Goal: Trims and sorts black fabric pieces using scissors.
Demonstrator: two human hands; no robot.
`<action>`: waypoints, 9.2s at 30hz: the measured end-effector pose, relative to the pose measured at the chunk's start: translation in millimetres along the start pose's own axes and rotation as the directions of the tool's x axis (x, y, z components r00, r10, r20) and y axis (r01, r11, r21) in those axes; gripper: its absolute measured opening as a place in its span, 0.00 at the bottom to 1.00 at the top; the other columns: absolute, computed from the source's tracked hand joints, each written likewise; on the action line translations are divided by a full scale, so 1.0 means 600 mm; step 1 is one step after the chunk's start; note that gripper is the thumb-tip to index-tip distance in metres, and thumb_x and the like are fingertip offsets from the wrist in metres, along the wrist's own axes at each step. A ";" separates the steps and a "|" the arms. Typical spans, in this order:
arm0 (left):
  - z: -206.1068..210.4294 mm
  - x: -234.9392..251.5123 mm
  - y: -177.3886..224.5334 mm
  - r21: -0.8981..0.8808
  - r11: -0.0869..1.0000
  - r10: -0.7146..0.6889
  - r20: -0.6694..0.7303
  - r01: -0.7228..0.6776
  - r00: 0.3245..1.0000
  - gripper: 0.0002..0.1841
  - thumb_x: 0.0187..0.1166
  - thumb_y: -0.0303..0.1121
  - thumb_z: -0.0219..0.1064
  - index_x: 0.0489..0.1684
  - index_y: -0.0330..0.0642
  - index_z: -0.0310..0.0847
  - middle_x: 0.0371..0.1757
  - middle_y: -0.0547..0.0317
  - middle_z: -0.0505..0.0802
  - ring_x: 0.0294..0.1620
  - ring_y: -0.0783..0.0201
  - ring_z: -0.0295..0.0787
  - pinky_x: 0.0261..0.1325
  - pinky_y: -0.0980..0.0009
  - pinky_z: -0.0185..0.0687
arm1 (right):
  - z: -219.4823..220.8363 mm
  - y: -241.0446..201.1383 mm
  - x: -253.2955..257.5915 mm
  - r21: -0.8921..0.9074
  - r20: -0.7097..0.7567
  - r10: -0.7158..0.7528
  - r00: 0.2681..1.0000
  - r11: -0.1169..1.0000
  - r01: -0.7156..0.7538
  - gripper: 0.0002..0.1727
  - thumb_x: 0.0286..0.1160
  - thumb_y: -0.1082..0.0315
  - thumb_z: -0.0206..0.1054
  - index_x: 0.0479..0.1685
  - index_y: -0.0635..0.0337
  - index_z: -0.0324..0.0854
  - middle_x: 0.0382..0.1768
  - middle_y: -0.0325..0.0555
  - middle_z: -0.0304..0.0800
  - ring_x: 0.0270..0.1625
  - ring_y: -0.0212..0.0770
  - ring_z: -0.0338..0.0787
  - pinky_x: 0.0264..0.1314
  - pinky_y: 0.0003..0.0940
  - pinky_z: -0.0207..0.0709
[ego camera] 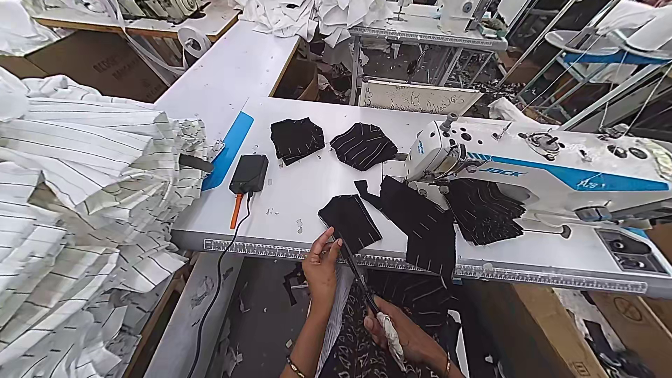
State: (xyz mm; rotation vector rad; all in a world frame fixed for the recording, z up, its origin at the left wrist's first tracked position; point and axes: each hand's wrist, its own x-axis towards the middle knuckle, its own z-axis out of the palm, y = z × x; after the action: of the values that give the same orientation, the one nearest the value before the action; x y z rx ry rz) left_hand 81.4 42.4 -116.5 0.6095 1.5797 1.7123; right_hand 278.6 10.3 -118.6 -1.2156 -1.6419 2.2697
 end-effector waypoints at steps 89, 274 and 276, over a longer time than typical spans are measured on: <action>-0.046 0.027 0.047 0.304 0.947 -0.120 0.630 -0.101 0.768 0.52 0.65 0.17 0.68 0.95 0.39 0.40 0.95 0.49 0.55 0.31 0.82 0.82 0.37 0.79 0.82 | -0.013 -0.057 0.046 0.103 -0.204 -0.071 0.976 0.990 0.094 0.16 0.74 0.52 0.74 0.31 0.51 0.76 0.15 0.26 0.75 0.15 0.22 0.74 0.21 0.19 0.70; 0.008 0.202 0.027 0.671 0.262 -0.009 0.721 -0.694 0.693 0.53 0.63 0.71 0.71 0.88 0.46 0.67 0.95 0.49 0.58 0.95 0.36 0.45 0.83 0.21 0.25 | -0.042 -0.111 0.068 0.444 -0.192 0.055 0.980 0.895 0.037 0.19 0.92 0.53 0.54 0.29 0.51 0.75 0.14 0.28 0.74 0.14 0.23 0.75 0.18 0.17 0.71; 0.011 0.207 0.031 0.696 0.263 -0.035 0.699 -0.668 0.715 0.55 0.57 0.74 0.73 0.89 0.53 0.67 0.95 0.47 0.55 0.95 0.34 0.40 0.83 0.21 0.25 | -0.049 -0.122 0.073 0.436 -0.186 0.063 0.980 0.900 0.025 0.20 0.92 0.51 0.53 0.30 0.51 0.75 0.15 0.29 0.73 0.15 0.24 0.75 0.18 0.18 0.71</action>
State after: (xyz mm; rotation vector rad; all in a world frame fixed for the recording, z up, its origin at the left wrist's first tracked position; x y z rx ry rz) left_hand 4.7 141.7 -113.1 2.0244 1.8774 0.4048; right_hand 241.1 85.2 -84.9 -1.2855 -0.9805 2.2684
